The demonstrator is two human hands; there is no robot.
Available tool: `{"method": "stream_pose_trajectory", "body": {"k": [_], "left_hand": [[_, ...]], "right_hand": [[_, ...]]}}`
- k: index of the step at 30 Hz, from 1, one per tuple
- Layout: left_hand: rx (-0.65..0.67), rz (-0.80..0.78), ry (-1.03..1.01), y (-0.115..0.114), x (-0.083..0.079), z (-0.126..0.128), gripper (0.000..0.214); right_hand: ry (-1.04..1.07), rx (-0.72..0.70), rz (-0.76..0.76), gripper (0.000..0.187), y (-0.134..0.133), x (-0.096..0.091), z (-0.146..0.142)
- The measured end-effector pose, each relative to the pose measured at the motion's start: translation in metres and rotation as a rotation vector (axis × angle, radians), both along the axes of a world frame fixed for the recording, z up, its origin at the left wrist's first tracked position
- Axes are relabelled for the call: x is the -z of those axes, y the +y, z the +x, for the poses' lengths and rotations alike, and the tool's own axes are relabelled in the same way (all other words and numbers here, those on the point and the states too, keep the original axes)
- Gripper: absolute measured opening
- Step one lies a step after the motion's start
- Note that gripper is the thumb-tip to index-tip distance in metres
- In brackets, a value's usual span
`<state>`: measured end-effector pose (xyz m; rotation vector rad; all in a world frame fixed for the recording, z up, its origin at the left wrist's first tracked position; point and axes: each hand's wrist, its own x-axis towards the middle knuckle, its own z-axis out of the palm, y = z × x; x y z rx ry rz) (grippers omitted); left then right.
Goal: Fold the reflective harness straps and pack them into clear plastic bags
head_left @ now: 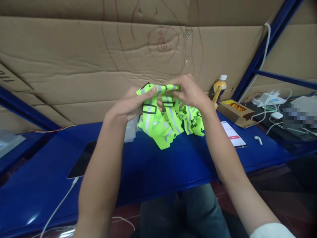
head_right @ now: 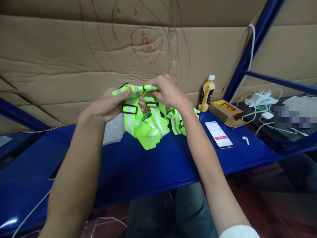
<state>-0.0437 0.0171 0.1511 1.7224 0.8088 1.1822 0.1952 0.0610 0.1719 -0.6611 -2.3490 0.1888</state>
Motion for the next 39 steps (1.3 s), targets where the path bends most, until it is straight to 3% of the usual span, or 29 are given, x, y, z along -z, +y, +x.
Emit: {"method": "stream_pose_trajectory", "body": {"k": [6,9,13,18,22,25,29,34,39], "left_hand": [[-0.129,-0.074,-0.047,0.006,-0.001,-0.011,0.045],[-0.154,0.025,-0.010,0.009,0.000,-0.018,0.048],[-0.108,0.218,0.130,0.005,-0.001,-0.017,0.054],[-0.125,0.315,0.223,0.001,-0.001,-0.008,0.052],[-0.120,0.387,0.365,-0.001,0.001,0.000,0.059],[-0.148,0.387,0.392,-0.002,0.002,0.006,0.063],[-0.144,0.333,0.268,0.001,0.006,0.004,0.070],[0.104,0.022,0.175,0.003,0.010,-0.007,0.060],[0.212,-0.054,0.134,0.002,0.011,-0.017,0.068]], "right_hand": [[-0.020,-0.059,0.092,0.033,-0.003,0.003,-0.011],[-0.003,-0.169,0.057,0.055,0.004,0.004,-0.004],[-0.008,-0.246,-0.098,0.053,0.010,0.003,0.009],[-0.045,-0.334,-0.333,0.044,0.006,0.001,0.016],[-0.024,-0.427,-0.589,0.043,0.007,0.009,0.014],[-0.016,-0.496,-0.673,0.046,0.013,0.017,0.012],[0.019,-0.500,-0.620,0.049,0.010,0.014,0.011],[0.027,-0.350,-0.421,0.045,-0.007,-0.003,0.010],[-0.012,-0.232,-0.305,0.035,-0.011,-0.008,0.004]]}}
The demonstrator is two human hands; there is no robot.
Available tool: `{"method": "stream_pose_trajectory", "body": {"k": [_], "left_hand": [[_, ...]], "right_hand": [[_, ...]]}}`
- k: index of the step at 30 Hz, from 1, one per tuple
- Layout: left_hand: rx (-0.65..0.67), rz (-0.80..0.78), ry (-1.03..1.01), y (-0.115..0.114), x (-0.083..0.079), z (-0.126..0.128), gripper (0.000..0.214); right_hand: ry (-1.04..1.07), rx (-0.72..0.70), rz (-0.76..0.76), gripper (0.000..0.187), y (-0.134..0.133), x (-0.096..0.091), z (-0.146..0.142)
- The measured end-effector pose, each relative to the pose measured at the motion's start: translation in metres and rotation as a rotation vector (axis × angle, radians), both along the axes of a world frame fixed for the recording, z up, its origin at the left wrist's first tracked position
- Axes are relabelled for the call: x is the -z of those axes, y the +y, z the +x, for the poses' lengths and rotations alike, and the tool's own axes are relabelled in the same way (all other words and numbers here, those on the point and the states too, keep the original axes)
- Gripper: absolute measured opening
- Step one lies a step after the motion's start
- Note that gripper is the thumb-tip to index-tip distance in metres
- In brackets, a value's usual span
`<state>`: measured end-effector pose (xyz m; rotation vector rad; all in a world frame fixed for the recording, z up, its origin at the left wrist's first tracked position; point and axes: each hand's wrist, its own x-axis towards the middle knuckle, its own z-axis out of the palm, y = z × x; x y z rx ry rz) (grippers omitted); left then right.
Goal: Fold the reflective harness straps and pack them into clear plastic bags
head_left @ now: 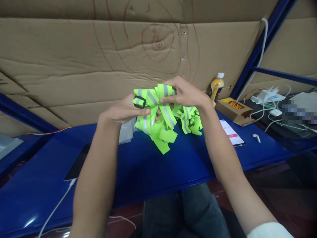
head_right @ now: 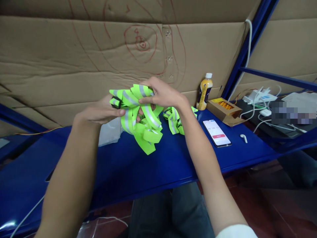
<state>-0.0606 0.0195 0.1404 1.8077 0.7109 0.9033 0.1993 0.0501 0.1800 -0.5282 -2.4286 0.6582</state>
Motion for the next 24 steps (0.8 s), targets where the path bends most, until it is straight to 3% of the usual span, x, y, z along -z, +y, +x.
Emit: {"method": "stream_pose_trajectory", "body": {"k": [5,7,12,15,19,24], "left_hand": [[0.016,-0.058,-0.068,0.006,0.002,-0.008,0.076],[-0.040,-0.090,-0.098,0.007,0.001,-0.005,0.070],[-0.237,-0.090,-0.142,0.002,-0.007,0.006,0.042],[-0.338,0.122,-0.081,-0.004,-0.014,0.006,0.046],[-0.421,0.522,0.156,-0.015,-0.025,0.006,0.053],[-0.397,0.703,0.309,-0.023,-0.028,0.020,0.046]], "right_hand": [[-0.014,0.076,0.198,0.015,-0.002,0.001,-0.010],[0.001,0.087,0.257,0.009,-0.002,0.004,-0.016],[0.042,0.037,0.369,0.027,0.008,0.015,-0.024],[0.108,-0.079,0.332,0.046,0.017,0.020,-0.024],[0.219,-0.114,0.138,0.052,0.025,0.023,-0.019],[0.019,-0.227,-0.051,0.049,0.021,0.018,-0.005]]}}
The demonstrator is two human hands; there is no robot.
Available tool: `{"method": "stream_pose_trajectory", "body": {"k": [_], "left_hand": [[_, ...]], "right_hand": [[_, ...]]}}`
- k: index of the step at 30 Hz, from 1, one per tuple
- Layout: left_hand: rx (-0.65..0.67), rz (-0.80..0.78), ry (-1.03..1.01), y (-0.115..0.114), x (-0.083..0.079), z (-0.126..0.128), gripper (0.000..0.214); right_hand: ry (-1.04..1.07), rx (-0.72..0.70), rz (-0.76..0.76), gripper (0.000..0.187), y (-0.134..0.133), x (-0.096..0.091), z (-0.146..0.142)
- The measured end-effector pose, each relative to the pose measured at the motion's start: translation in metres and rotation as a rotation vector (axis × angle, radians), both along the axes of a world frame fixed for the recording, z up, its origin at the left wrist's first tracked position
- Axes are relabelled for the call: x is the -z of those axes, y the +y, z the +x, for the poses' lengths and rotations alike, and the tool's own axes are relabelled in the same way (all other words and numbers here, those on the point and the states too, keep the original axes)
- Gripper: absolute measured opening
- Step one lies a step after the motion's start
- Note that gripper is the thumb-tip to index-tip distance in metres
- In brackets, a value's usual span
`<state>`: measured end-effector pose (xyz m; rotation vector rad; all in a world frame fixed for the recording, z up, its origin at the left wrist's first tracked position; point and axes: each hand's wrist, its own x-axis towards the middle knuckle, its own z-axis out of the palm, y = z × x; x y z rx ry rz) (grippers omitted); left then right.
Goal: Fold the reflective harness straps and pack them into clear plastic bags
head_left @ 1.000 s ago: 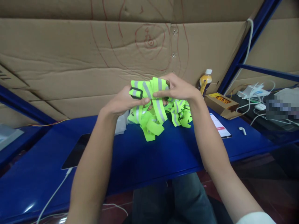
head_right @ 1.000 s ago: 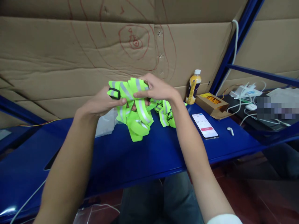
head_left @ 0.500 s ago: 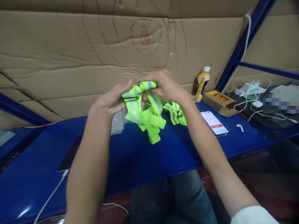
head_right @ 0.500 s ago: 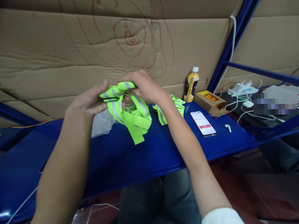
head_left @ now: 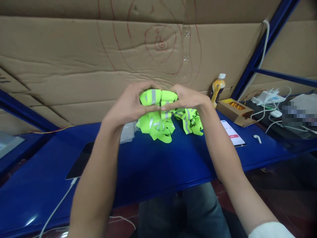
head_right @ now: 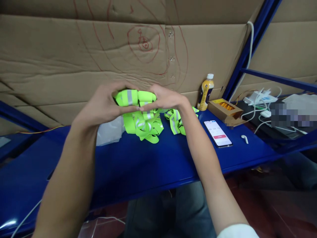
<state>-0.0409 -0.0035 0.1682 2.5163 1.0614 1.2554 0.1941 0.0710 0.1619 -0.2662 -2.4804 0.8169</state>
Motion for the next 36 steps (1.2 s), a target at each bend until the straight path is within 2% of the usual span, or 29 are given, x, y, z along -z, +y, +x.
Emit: {"method": "stream_pose_trajectory", "body": {"k": [3,6,8,11,12,14,17,18,20,22,24,28,32,36], "left_hand": [[0.001,0.015,-0.022,0.004,0.003,0.006,0.050],[-0.009,-0.073,-0.061,0.009,0.006,0.001,0.058],[0.020,-0.244,-0.131,0.011,0.009,-0.006,0.055],[0.129,-0.594,-0.327,0.011,0.013,-0.011,0.060],[0.158,-0.678,-0.386,0.011,0.015,-0.010,0.062],[0.176,-0.746,-0.488,0.011,0.015,-0.005,0.060],[0.148,-0.718,-0.624,0.011,0.013,0.003,0.051],[0.132,-0.702,-0.659,0.010,0.012,0.005,0.049],[0.108,-0.673,-0.680,0.010,0.010,0.005,0.045],[0.100,-0.620,-0.642,0.009,0.009,0.002,0.045],[0.114,-0.520,-0.561,0.008,0.008,-0.003,0.051],[0.114,-0.287,-0.334,0.009,0.007,-0.012,0.061],[0.084,-0.185,-0.202,0.012,0.010,-0.011,0.057],[0.101,-0.149,-0.271,0.020,0.019,-0.001,0.060]], "right_hand": [[-0.004,0.011,0.010,0.049,-0.004,-0.006,0.007],[0.015,0.055,0.024,0.050,-0.006,-0.009,0.009],[-0.001,0.070,0.008,0.049,-0.006,-0.010,0.007],[0.036,0.135,-0.023,0.041,-0.008,-0.010,0.004],[0.063,0.173,-0.015,0.038,-0.009,-0.010,0.002],[0.107,0.252,0.061,0.031,-0.010,-0.009,-0.001],[0.106,0.319,0.267,0.019,-0.011,-0.007,-0.008],[0.104,0.322,0.332,0.021,-0.010,-0.006,-0.009],[0.109,0.278,0.424,0.035,-0.008,-0.004,-0.011],[0.127,0.197,0.437,0.051,-0.004,-0.003,-0.009],[0.162,0.165,0.380,0.061,-0.001,-0.004,-0.005],[0.133,0.208,0.190,0.067,-0.002,-0.005,0.006],[0.050,0.122,-0.084,0.055,-0.009,-0.003,0.007],[0.110,0.087,-0.206,0.047,-0.016,-0.002,0.001]]}}
